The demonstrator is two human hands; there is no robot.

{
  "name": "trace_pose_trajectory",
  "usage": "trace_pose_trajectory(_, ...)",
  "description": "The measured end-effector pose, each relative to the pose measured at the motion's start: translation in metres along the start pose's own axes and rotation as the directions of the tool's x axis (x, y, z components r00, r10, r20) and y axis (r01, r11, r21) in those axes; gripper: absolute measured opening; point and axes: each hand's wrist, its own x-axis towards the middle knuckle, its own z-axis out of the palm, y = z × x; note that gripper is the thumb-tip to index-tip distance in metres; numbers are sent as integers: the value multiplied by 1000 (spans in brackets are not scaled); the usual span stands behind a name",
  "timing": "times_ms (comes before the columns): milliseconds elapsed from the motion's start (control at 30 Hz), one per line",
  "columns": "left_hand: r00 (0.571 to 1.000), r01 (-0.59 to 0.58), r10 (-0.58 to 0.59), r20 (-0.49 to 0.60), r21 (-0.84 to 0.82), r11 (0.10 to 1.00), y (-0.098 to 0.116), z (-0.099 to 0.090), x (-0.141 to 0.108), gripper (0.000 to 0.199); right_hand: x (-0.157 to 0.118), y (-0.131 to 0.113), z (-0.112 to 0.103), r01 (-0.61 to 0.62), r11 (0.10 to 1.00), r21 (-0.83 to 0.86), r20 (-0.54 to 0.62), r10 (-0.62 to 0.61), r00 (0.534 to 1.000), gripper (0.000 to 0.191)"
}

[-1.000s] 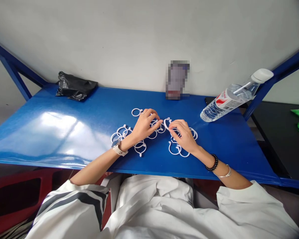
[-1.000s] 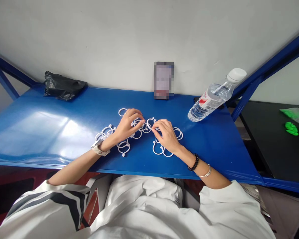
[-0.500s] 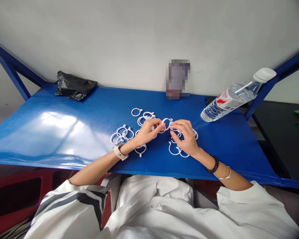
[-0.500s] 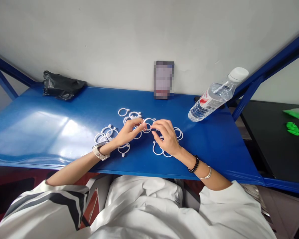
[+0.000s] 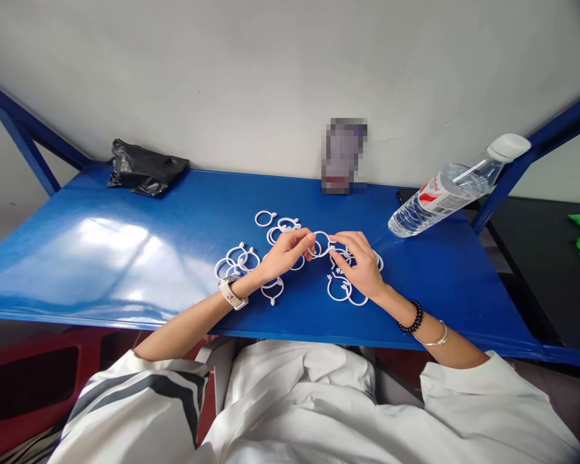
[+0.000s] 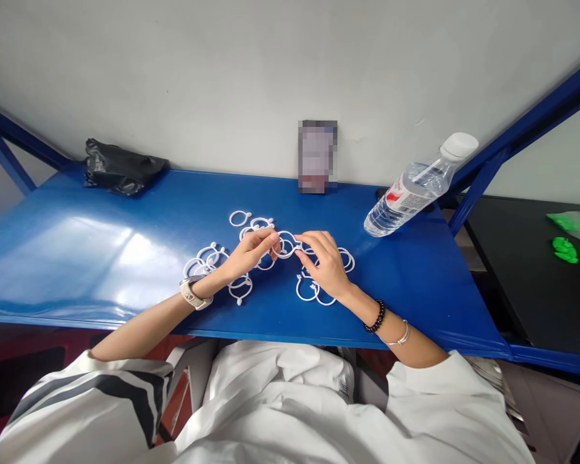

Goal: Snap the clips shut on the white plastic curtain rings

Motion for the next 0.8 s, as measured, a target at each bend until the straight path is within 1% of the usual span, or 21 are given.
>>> trace_pose_trajectory(200,1000,4,-4,20,20,1000,-2,1,0,46,-2,2,0,-25,999,38,-17,26,1000,8)
trace_pose_trajectory(267,1000,-22,21,19,55,998,-3,2,-1,43,-2,2,0,-27,998,49,-28,28,999,5)
trace_pose_trajectory(333,997,-82,81,16,132,988,-3,2,-2,36,-3,1,0,-32,998,55,-32,34,999,5)
trace_pose_trajectory(400,987,-158,153,39,243,957,-3,1,-3,30,-2,1,0,-37,998,57,-34,39,999,5)
trace_pose_trajectory(433,982,-190,180,62,299,935,-3,1,-4,33,-2,1,0,-36,998,58,-36,38,999,4)
trace_pose_trajectory(500,972,-236,210,109,387,892,-3,1,-5,44,-1,0,0,-21,998,61,-32,23,999,4)
trace_pose_trajectory(567,964,-265,228,137,438,859,-4,1,-6,49,-2,1,1,4,998,68,-26,-2,1000,4)
trace_pose_trajectory(633,957,-289,248,149,468,835,-4,2,-6,46,-2,2,1,25,997,75,-20,-23,1000,3)
trace_pose_trajectory(800,938,-343,309,158,556,757,-8,3,-7,49,-5,3,3,28,997,68,-4,-28,1000,5)
